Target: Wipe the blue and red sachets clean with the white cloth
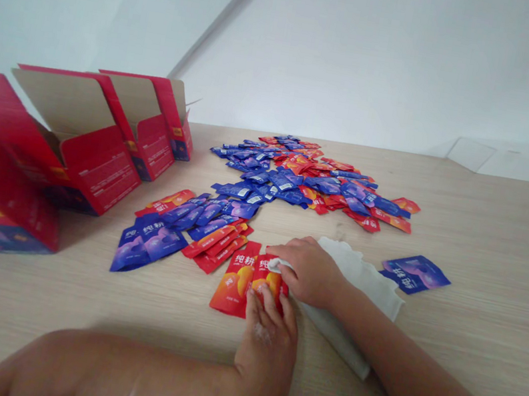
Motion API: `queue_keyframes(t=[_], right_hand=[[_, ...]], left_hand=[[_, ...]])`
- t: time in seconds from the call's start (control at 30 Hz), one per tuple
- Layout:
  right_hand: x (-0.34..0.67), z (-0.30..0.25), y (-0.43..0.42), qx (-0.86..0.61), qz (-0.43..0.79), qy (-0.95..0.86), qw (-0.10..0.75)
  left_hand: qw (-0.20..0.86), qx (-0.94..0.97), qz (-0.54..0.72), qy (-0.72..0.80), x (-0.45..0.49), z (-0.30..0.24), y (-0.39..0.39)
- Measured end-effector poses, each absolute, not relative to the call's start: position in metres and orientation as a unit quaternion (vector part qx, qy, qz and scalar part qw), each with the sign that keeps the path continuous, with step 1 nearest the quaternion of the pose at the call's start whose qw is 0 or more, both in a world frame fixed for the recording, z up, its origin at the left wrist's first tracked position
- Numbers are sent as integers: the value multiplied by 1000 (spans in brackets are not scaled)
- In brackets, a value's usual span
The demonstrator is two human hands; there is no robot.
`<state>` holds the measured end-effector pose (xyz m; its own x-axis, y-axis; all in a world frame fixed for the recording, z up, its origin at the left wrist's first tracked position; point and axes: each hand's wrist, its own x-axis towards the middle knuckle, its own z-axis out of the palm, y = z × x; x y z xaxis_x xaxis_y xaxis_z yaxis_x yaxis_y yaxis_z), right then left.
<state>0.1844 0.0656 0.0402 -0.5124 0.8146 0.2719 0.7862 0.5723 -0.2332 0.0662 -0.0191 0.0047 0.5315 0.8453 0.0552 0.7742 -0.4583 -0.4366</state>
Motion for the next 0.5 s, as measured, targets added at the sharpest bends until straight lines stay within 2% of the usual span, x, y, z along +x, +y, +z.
queue_keyframes(t=[0.27,0.5], right_hand=[[173,56,51,-397,90,-892,199],[173,51,54,-402,77,-891,194]], left_hand=[[205,-854,84,-471,65,4,-18],[210,-849,56,-482,65,2,-19]])
